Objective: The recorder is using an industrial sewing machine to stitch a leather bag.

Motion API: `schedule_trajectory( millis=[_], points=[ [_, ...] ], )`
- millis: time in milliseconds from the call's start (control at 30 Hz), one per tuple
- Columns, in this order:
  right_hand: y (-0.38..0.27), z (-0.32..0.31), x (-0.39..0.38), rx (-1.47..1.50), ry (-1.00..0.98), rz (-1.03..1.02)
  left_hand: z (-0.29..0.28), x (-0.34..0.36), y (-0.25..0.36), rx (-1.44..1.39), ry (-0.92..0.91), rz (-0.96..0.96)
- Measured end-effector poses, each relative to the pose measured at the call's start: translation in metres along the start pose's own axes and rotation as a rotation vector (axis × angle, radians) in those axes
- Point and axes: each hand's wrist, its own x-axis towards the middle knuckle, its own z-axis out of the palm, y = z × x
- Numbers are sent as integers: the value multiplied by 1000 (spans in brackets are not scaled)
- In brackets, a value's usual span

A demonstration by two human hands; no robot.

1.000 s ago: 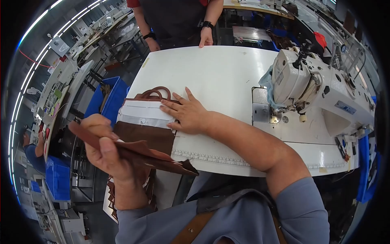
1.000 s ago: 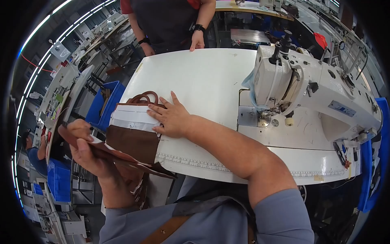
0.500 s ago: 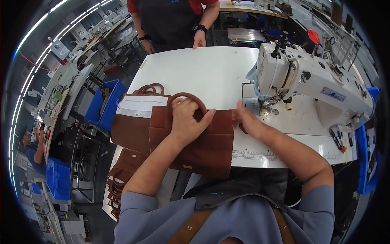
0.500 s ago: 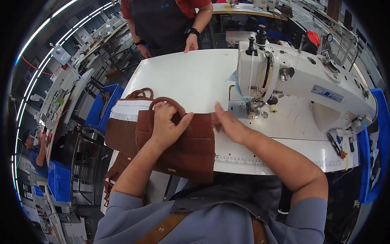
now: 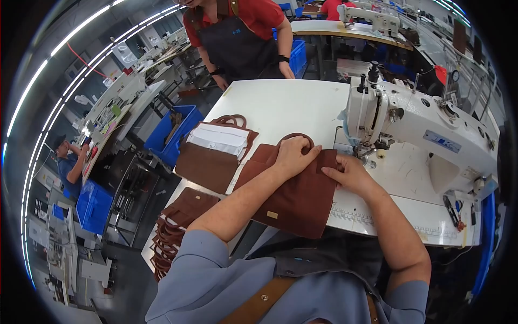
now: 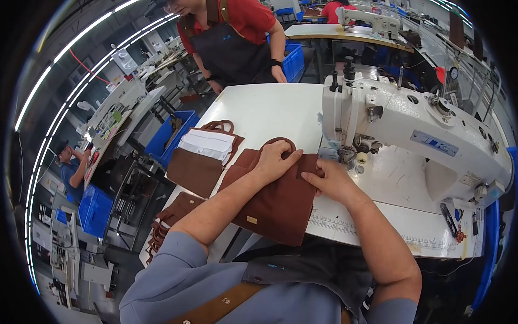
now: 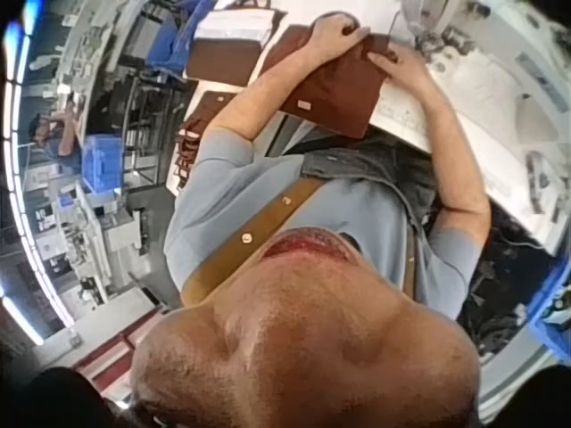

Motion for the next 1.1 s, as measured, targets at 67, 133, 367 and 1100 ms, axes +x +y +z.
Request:
schedule_trajectory(
  millis=[67,133,367,1100],
  points=[
    [-4,3,-4,38,52,-18,-3,0,5,45,-22,-9],
    [-2,6,-3,-111,180,-176,-5,0,6,52,17,-10],
    [4,6,-3,-61,100,-113,-7,-5,7,86,54,-21],
    [-3,4,-1,4,118,-27,-12,-11,19,87,61,-17]
  ],
)
